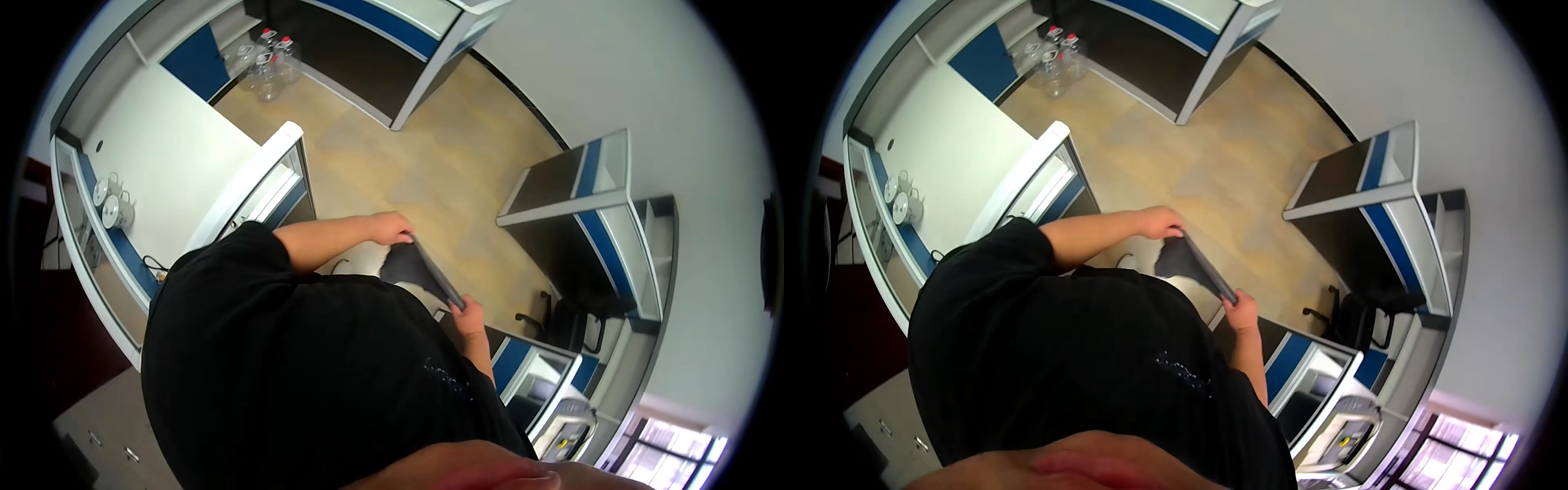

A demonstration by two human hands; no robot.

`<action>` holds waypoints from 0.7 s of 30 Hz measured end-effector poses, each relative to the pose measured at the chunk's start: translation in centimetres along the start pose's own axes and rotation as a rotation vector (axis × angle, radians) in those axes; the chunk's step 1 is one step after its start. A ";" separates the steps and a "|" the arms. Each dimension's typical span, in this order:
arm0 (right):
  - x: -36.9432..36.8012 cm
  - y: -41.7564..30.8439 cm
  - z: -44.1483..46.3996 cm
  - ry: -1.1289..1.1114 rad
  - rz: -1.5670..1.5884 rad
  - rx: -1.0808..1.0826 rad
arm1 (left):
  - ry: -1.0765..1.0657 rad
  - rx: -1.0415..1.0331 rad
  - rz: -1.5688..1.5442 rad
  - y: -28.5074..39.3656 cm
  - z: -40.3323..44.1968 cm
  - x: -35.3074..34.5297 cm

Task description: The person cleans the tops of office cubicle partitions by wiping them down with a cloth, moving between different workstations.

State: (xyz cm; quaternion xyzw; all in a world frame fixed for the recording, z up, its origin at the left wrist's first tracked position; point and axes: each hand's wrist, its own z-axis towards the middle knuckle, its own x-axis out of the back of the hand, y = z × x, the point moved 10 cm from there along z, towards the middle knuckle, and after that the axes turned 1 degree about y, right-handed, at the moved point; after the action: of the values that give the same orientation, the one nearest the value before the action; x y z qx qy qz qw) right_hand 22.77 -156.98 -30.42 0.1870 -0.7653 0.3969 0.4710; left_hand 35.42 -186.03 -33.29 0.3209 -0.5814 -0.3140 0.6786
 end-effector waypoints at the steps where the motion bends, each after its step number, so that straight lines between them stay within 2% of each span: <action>1: 1.0 0.6 2.1 0.018 0.072 -0.029 | 0.014 0.010 0.022 -0.7 2.4 1.5; 2: 1.4 0.9 3.7 -0.009 0.073 -0.022 | 0.025 0.018 0.044 -1.3 4.4 2.4; 4: 4.2 1.5 8.1 0.158 0.187 0.035 | 0.066 0.027 0.045 -2.7 8.2 4.5; 5: 4.4 2.4 10.3 0.094 0.195 0.013 | 0.059 0.062 -0.002 -3.5 9.8 5.3; 7: 4.1 4.2 15.2 -0.029 0.647 -0.069 | 0.118 0.058 -0.049 -5.5 12.6 6.8; 8: 4.5 7.1 18.8 0.018 0.575 0.005 | 0.177 0.012 -0.036 -7.0 13.8 8.0; 9: 3.7 8.9 23.0 0.078 0.515 0.080 | 0.164 0.065 0.011 -7.7 14.5 9.4; 10: 3.4 6.5 27.2 0.074 0.557 0.111 | 0.145 0.114 0.050 -9.2 15.2 10.4; 12: 5.2 6.5 32.4 -0.053 0.639 0.052 | 0.189 0.139 0.017 -11.8 16.7 11.1; 14: 5.7 5.7 39.5 -0.091 0.747 0.129 | 0.133 0.303 0.083 -15.3 16.8 14.6; 16: 6.1 1.9 44.9 -0.154 0.826 0.186 | 0.104 0.406 0.173 -17.2 16.3 18.2; 17: 6.5 0.6 47.7 -0.166 0.665 0.181 | 0.075 0.455 0.244 -18.3 16.5 20.1; 18: 6.5 -1.5 50.7 -0.188 0.660 0.222 | 0.052 0.499 0.308 -19.4 16.7 21.8; 21: 7.2 -9.5 55.7 0.002 0.404 0.625 | 0.212 0.615 0.289 -21.3 15.6 28.1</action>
State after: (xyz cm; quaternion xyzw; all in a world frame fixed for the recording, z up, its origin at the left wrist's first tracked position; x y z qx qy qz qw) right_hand -6.30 -205.80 -33.53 0.1667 -0.6283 0.6964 0.3042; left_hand 22.40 -222.32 -32.00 0.4553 -0.6145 0.0101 0.6442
